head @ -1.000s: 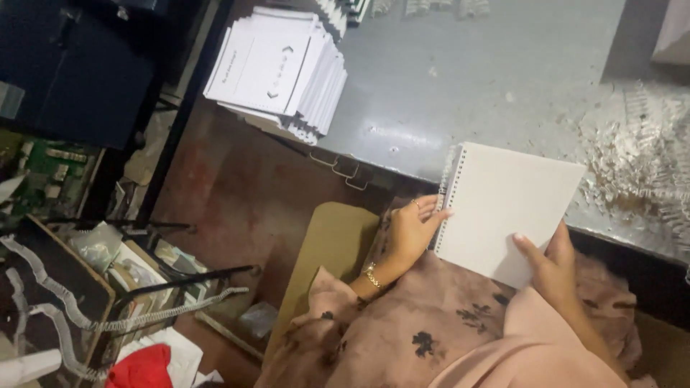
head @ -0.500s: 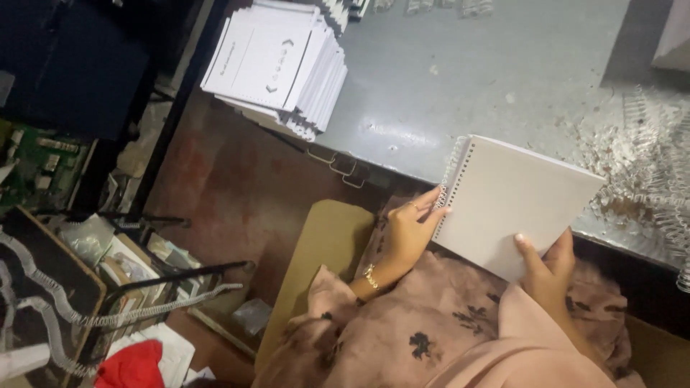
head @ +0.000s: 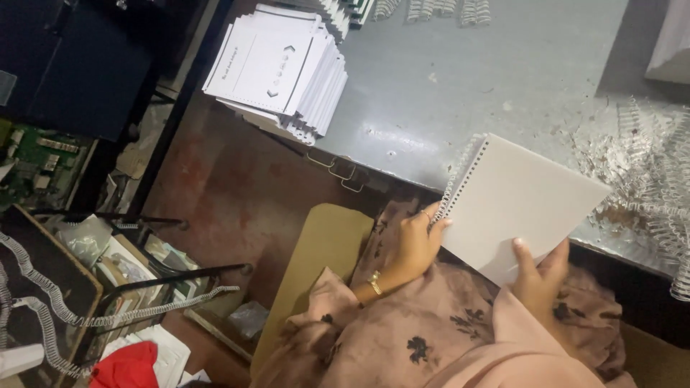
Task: Manually aligning paper stacks and performing a quality check by flipping through notebook pages during assembly.
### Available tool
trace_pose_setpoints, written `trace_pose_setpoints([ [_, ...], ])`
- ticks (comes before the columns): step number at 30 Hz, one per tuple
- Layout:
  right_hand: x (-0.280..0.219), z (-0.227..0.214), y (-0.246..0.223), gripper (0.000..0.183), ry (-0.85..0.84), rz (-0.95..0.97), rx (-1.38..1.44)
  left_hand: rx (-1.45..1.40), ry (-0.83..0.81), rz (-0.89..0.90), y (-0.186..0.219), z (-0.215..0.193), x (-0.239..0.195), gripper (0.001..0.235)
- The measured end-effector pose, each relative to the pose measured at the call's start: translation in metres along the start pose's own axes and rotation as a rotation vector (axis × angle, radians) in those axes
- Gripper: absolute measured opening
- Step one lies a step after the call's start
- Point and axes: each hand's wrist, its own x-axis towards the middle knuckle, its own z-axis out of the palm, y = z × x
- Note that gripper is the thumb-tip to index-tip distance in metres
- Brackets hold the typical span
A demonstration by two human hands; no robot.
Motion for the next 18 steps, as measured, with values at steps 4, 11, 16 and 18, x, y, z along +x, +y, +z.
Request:
trace_pose_setpoints([
  [4, -0.009, 0.014, -0.025, 0.059, 0.035, -0.018, -0.025, 0.147, 0.115, 0.146, -0.014, 0.02, -0.013, 0.041],
  [11, -0.008, 0.014, -0.019, 0.05, 0.056, -0.032, -0.057, 0.276, 0.195, 0.251, -0.029, 0.026, -0.012, 0.037],
  [16, 0.022, -0.02, 0.032, 0.054, -0.073, -0.036, -0.136, 0.03, 0.074, 0.008, 0.002, -0.009, -0.002, 0.035],
  [18, 0.033, -0.034, 0.043, 0.054, -0.118, 0.047, -0.08, -0.141, -0.036, -0.162, 0.008, -0.021, 0.013, 0.037],
])
